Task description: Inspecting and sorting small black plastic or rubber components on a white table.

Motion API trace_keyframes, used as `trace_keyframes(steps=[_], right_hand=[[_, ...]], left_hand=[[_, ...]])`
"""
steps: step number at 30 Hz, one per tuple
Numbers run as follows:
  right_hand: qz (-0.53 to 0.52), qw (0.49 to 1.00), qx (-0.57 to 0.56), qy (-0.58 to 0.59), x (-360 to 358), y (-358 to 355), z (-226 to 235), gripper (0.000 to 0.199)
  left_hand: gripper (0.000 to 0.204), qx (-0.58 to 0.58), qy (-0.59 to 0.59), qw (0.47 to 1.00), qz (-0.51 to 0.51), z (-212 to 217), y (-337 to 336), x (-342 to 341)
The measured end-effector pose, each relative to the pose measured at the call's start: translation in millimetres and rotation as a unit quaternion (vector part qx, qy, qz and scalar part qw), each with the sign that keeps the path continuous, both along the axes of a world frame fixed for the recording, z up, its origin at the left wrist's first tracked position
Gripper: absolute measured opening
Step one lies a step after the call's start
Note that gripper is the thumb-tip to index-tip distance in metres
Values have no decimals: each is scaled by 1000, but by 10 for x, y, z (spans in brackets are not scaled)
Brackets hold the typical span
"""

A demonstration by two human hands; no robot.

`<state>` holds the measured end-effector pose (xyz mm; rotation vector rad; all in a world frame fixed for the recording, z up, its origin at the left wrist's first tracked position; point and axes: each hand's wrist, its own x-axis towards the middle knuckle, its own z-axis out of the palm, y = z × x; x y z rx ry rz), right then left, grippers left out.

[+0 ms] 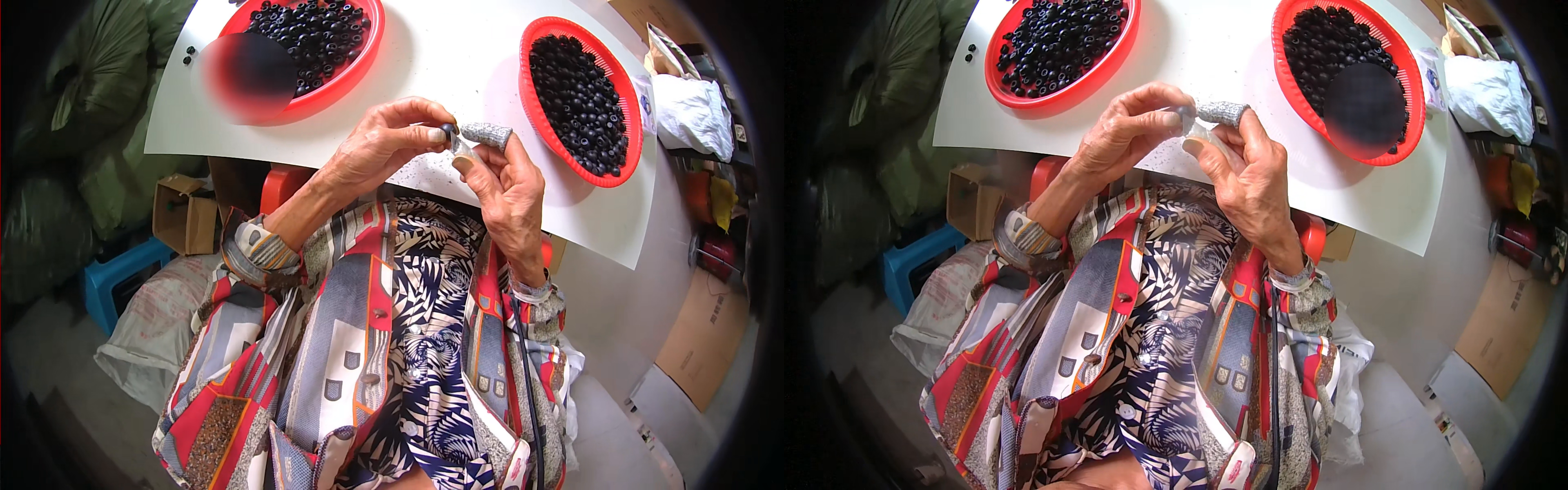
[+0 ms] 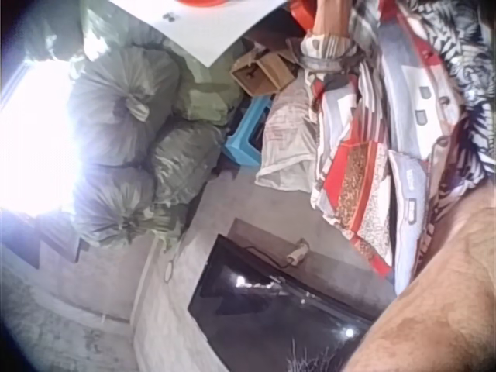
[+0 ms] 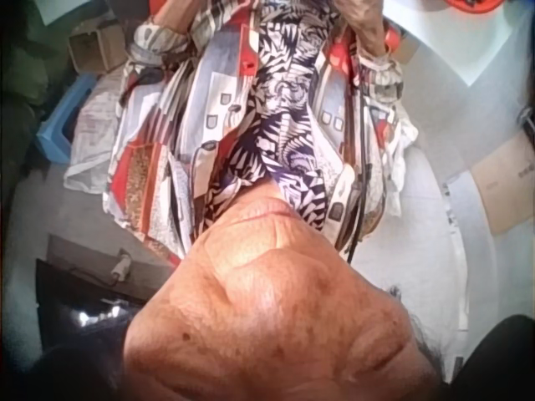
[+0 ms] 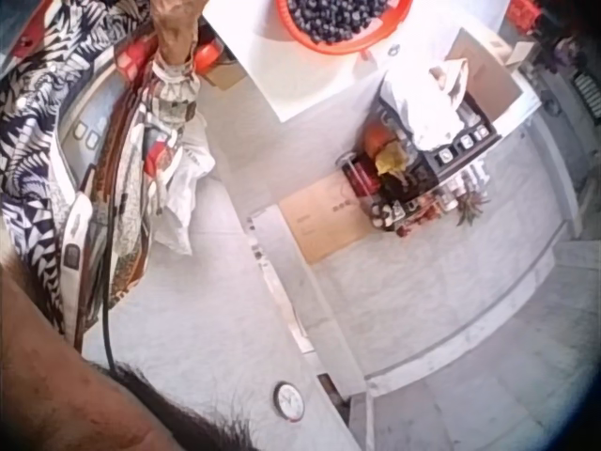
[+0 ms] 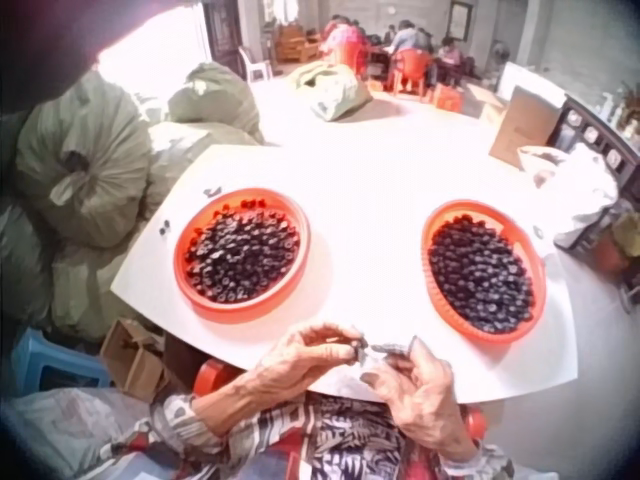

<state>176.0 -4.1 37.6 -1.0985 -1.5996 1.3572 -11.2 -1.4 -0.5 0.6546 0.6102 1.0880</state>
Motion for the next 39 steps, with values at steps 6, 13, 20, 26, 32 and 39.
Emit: trace_keyframes(steps=[6,13,20,26,32,39], right_hand=[[-4,999,39,2,-11,1,-21,23],[1,998,54,-19,-6,9,-38,21],[9,997,65,-26,-14,26,-41,20],[7,998,69,-11,-22,18,-64,21],[13,997,76,-23,-2,27,-91,21],[9,996,80,-26,-11,33,-69,21]], left_hand=[[21,4,-6,1000,-5,-8,-10,23],[22,-6,1,1000,-9,4,-16,24],[21,-6,2,1000,-8,-21,-5,12],[21,-10,17,1000,-7,-21,-13,15],[21,2,10,1000,-13,-50,-8,7],[21,12,-6,1000,-26,-70,21,-1]])
